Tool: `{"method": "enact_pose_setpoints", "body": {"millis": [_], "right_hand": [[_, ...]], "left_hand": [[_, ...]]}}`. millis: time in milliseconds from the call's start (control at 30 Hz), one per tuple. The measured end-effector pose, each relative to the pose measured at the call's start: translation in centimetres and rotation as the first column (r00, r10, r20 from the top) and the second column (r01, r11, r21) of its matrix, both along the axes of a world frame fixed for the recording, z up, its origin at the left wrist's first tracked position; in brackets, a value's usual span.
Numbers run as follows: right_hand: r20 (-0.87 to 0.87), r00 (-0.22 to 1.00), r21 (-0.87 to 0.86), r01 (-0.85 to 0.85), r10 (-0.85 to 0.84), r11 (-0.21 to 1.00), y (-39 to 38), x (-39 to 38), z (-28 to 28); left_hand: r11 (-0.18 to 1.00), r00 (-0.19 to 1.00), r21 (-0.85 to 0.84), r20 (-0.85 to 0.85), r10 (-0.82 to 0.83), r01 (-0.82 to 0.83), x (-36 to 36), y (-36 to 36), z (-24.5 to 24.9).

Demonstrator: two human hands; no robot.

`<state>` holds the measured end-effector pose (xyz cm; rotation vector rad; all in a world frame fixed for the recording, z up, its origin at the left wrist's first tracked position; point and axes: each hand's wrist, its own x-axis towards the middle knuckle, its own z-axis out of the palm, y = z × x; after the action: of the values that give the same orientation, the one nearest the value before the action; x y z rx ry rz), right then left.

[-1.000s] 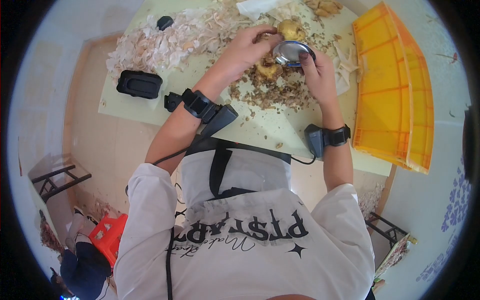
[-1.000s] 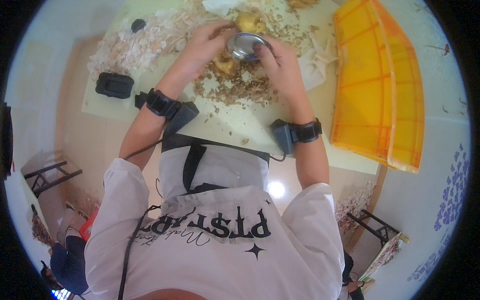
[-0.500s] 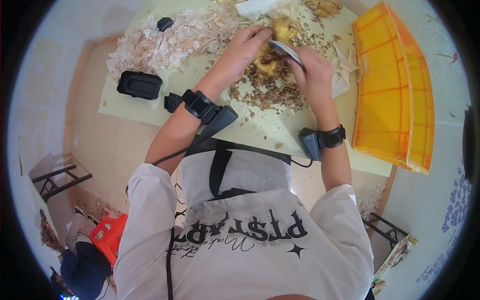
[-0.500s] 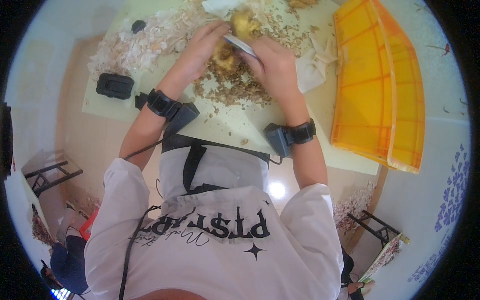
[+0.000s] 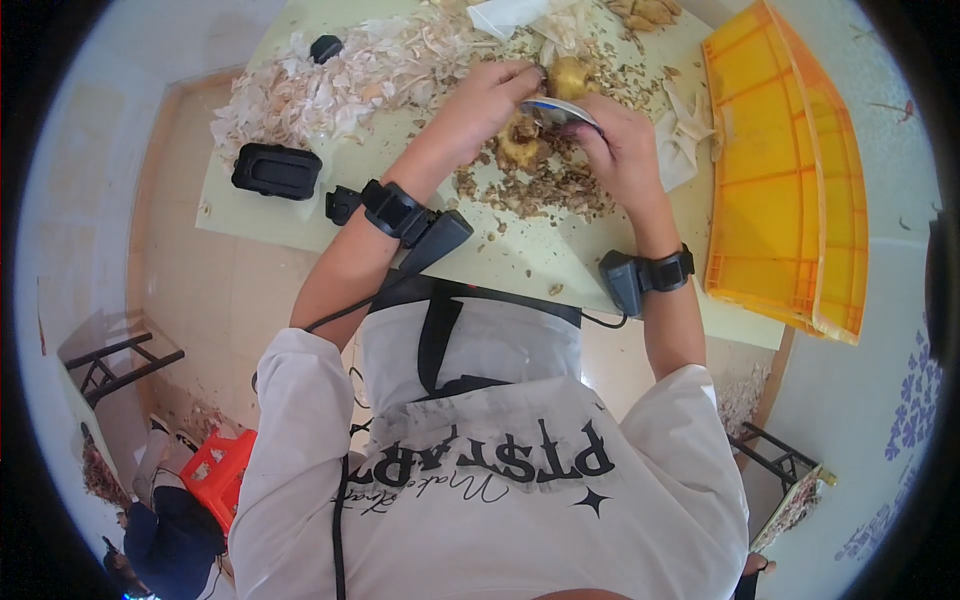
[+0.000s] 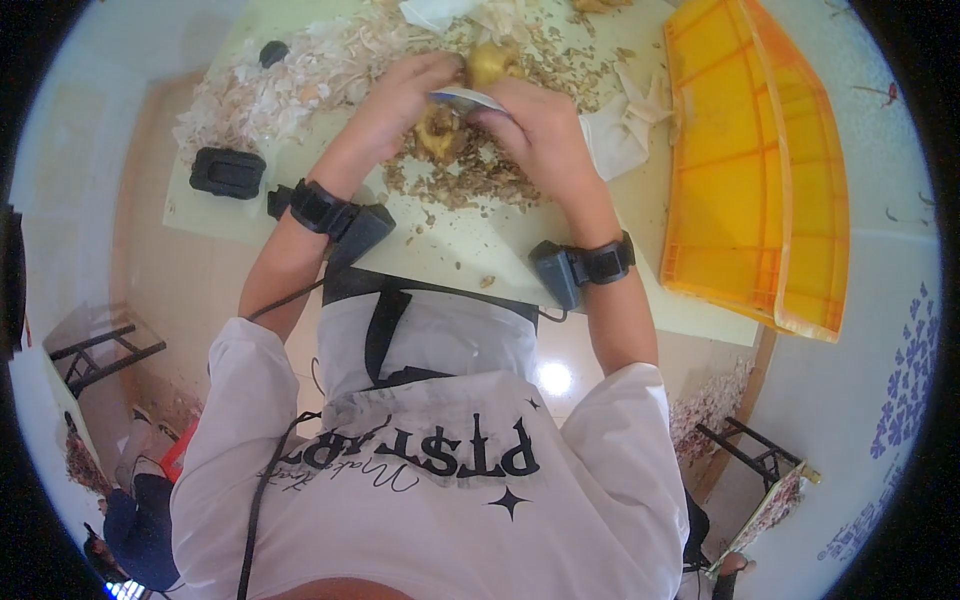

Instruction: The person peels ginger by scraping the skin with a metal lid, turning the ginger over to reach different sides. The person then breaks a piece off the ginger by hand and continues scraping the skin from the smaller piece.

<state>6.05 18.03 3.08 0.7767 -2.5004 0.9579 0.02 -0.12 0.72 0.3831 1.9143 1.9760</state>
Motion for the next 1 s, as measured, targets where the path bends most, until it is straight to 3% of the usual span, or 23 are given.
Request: {"method": "enact_pose_setpoints", "body": {"millis": [100, 233, 300, 333, 400, 533, 700, 767, 900, 1000], "right_hand": [[-0.004, 1.000, -0.015, 0.005, -0.005, 1.000, 0.0, -0.1, -0.2], [-0.074, 0.997, 0.042, -0.014, 0.017, 0.999, -0.4, 0.1, -0.1], [-0.075, 0.982, -0.068, 0.166, -0.171, 0.984, -0.5, 0.6, -0.1], [-0.075, 0.982, -0.068, 0.167, -0.171, 0.984, -0.5, 0.6, -0.2], [0.018, 0.932, -0.253, 0.354, -0.361, 0.900, -0.4, 0.6, -0.7], [-0.009, 0.932, -0.175, 0.356, -0.363, 0.918, -0.3, 0.3, -0.5], [-0.130, 0.989, -0.008, 0.064, -0.064, 0.998, -0.4, -0.5, -1.0], [-0.149, 0.987, -0.003, 0.056, -0.056, 0.998, -0.7, -0.4, -0.9], [-0.124, 0.992, 0.069, -0.019, 0.028, 0.997, -0.5, -0.1, -0.2], [-0.136, 0.985, 0.107, -0.095, 0.110, 0.990, -0.1, -0.1, 0.3]], "left_hand": [[0.996, 0.995, -0.072, -0.080, -0.060, 0.054, -0.1, 0.0, -0.3], [0.998, 0.998, 0.057, -0.060, -0.004, 0.007, 0.1, 0.3, -0.3], [0.993, 0.999, 0.116, -0.031, 0.008, -0.005, 0.1, 0.6, -0.4], [0.987, 0.994, 0.139, -0.049, 0.093, -0.086, 0.0, 0.8, -0.7], [0.973, 0.982, 0.162, -0.065, 0.179, -0.167, 0.1, 0.9, -0.5], [0.967, 0.987, 0.203, -0.006, 0.158, -0.153, 0.1, 0.8, -0.4], [0.972, 0.983, 0.169, -0.047, 0.175, -0.165, 0.3, 0.8, -0.4], [0.986, 0.985, 0.059, -0.066, 0.159, -0.155, -0.2, 0.6, -1.0], [0.973, 0.978, 0.110, -0.029, 0.207, -0.202, -0.3, 0.6, -1.5], [0.995, 0.994, 0.034, -0.058, 0.094, -0.092, -0.7, 0.1, -1.8]]}}
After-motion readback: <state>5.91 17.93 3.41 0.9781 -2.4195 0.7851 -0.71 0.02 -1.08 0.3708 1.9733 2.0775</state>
